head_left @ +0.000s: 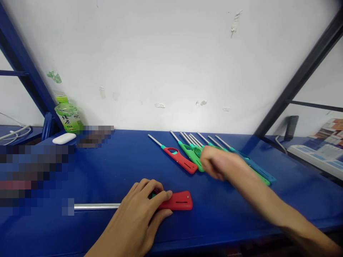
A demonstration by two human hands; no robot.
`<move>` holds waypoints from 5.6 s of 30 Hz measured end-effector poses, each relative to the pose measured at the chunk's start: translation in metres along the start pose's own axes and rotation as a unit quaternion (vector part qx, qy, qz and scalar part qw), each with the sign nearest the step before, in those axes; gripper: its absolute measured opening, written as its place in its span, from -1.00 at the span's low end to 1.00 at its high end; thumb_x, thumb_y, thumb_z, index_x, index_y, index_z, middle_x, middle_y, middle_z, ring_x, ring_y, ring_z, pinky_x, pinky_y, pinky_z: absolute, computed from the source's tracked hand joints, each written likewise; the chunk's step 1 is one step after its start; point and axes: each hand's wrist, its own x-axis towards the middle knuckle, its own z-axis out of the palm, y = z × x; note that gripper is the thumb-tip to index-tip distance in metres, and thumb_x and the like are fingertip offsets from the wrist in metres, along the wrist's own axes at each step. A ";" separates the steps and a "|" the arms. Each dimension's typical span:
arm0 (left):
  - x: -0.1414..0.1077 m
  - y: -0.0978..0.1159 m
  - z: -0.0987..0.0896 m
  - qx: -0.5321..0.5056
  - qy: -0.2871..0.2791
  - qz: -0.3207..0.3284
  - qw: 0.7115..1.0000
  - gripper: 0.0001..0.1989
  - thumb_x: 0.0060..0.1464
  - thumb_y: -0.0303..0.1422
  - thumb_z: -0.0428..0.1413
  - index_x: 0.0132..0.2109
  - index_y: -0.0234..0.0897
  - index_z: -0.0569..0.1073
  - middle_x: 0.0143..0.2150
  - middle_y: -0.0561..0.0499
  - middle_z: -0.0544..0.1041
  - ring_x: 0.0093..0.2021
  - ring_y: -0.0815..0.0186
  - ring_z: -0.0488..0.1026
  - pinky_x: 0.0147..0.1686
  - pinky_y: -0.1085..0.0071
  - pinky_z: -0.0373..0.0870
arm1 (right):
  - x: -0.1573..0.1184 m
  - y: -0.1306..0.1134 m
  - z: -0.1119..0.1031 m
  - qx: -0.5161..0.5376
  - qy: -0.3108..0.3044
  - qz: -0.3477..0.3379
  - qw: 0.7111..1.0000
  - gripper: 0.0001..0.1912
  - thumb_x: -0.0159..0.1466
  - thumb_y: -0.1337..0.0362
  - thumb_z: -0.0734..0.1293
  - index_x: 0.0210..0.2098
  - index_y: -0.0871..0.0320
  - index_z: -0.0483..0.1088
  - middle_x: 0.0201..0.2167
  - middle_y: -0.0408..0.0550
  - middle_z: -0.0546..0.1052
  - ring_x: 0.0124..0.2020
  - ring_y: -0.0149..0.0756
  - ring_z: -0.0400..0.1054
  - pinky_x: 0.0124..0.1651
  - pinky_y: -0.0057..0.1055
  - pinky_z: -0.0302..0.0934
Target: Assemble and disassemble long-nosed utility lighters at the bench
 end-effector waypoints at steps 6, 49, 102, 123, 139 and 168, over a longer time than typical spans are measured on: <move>0.001 0.000 0.000 0.004 -0.004 -0.004 1.000 -0.76 0.40 -0.42 0.17 0.15 -0.04 0.52 0.00 0.06 0.56 -0.06 0.17 0.51 -0.08 0.16 0.53 | 0.015 -0.002 0.011 0.291 0.021 -0.034 0.956 -0.56 0.56 0.19 0.02 -0.49 0.05 -0.03 -0.54 -0.20 0.02 -0.50 -0.28 -0.12 -0.41 -0.31 0.02; 0.000 -0.001 0.000 0.006 -0.003 -0.003 1.000 -0.74 0.43 -0.39 0.15 0.18 -0.03 0.51 0.02 0.03 0.56 -0.04 0.14 0.50 -0.06 0.13 0.54 | 0.010 0.027 0.015 0.144 0.073 -0.099 0.982 -0.89 0.51 0.23 0.42 -0.14 -0.03 0.63 -0.22 -0.12 0.66 -0.19 -0.33 0.55 -0.19 -0.39 0.40; 0.000 -0.001 0.000 0.011 0.000 0.006 1.000 -0.75 0.44 -0.36 0.15 0.19 -0.02 0.50 0.02 0.05 0.56 -0.05 0.16 0.50 -0.07 0.13 0.56 | 0.003 0.028 0.017 0.068 0.024 -0.120 0.990 -0.77 0.57 0.27 0.33 0.11 -0.18 0.51 -0.02 -0.18 0.60 0.00 -0.34 0.50 0.03 -0.35 0.39; 0.001 0.001 -0.001 0.025 0.005 0.010 1.000 -0.75 0.43 -0.37 0.15 0.17 -0.05 0.55 0.00 0.01 0.59 -0.07 0.17 0.51 -0.09 0.22 0.56 | 0.001 0.028 0.014 0.117 0.007 -0.138 0.984 -0.88 0.52 0.22 0.40 -0.01 -0.10 0.61 -0.09 -0.12 0.60 0.05 -0.29 0.44 0.04 -0.32 0.38; 0.000 -0.002 0.003 0.030 0.018 0.005 0.999 -0.75 0.45 -0.23 0.14 0.19 -0.02 0.57 0.00 -0.03 0.58 -0.03 0.18 0.50 -0.04 0.26 0.54 | -0.002 0.012 -0.010 -0.032 -0.019 -0.007 0.999 -0.86 0.47 0.06 0.45 -0.05 -0.08 0.57 -0.26 -0.16 0.52 -0.33 -0.34 0.35 -0.31 -0.39 0.22; 0.004 -0.002 0.002 0.039 0.014 0.023 0.999 -0.74 0.38 -0.46 0.18 0.15 -0.11 0.55 -0.05 0.01 0.58 -0.13 0.13 0.50 -0.17 0.14 0.48 | -0.007 0.050 0.019 -0.215 -0.098 0.010 0.972 -0.86 0.49 0.35 0.37 -0.24 0.09 0.48 -0.20 -0.08 0.59 -0.23 -0.26 0.50 -0.13 -0.33 0.31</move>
